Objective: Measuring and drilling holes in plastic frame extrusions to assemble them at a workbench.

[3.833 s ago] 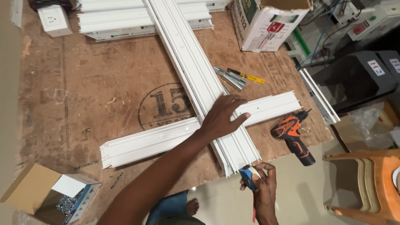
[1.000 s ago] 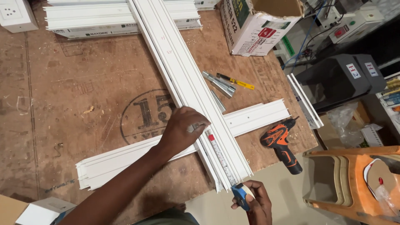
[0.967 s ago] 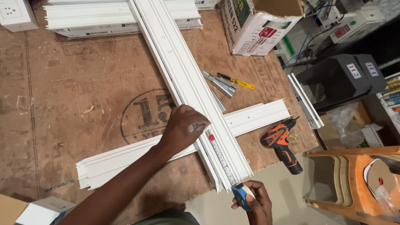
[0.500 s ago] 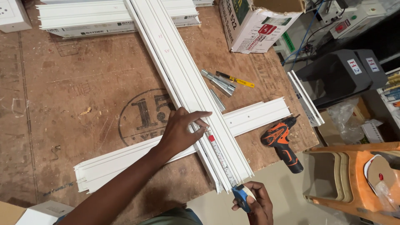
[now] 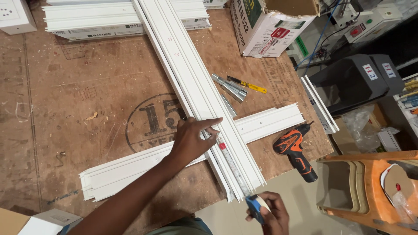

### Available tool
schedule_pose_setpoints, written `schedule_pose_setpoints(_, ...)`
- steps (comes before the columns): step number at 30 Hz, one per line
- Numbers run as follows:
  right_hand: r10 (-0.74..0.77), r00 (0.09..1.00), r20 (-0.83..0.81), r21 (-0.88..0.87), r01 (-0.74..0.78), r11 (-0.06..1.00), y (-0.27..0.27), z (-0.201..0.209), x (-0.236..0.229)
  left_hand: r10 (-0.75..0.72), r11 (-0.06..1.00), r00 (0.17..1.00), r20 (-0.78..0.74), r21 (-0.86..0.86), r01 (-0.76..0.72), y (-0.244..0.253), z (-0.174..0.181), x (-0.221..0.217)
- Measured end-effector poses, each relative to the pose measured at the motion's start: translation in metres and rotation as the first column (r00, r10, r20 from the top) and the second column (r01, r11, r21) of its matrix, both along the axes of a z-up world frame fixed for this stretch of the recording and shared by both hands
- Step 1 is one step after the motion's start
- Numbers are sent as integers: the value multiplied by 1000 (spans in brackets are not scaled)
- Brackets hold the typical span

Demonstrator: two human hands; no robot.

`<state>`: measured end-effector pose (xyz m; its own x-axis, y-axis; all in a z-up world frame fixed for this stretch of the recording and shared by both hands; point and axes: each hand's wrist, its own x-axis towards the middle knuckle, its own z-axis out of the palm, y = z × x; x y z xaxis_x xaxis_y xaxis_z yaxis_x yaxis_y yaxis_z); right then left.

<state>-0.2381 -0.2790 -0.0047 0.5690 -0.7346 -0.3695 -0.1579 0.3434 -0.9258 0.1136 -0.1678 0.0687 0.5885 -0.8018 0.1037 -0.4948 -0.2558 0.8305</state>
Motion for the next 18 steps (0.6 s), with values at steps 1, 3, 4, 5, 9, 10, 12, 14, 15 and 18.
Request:
schedule_pose_setpoints(1,-17,999,33,-42,18,999,-7,-12,-9,7,1000,1000,-24,19,-6,0,0,-1)
schedule_pose_setpoints(3,-42,986,161,-114,60,992,-25,-1,-11,27,1000,999,-21,-15,-27,0,0,1)
schedule_pose_setpoints(4,-73,957,281,-173,125,977,-31,4,-15,33,998,999,-26,-43,-34,0,-1,-1)
schedule_pose_setpoints(5,-72,957,281,-172,124,977,-34,28,4,34,999,999,-26,-42,-35,1,0,-1)
schedule_pose_setpoints(9,-17,999,-51,-630,-19,777,-61,86,79,30,992,995,-97,-121,-42,-1,1,-3)
schedule_pose_setpoints(10,17,984,-176,-710,-139,690,-71,91,100,32,988,993,-115,-145,-49,0,1,-3)
schedule_pose_setpoints(12,12,955,-297,-730,-235,642,-80,92,137,32,981,995,-93,-188,-49,0,-8,-3)
schedule_pose_setpoints(14,1,912,-410,-736,-331,591,-92,82,164,35,972,997,-67,-230,-50,0,-10,-4)
schedule_pose_setpoints(15,9,890,-455,-771,-399,497,-100,73,172,38,971,998,-45,-236,-48,1,-8,-4)
schedule_pose_setpoints(18,11,841,-540,-781,-506,366,-110,59,189,61,970,998,-19,-234,-64,3,-7,-5)
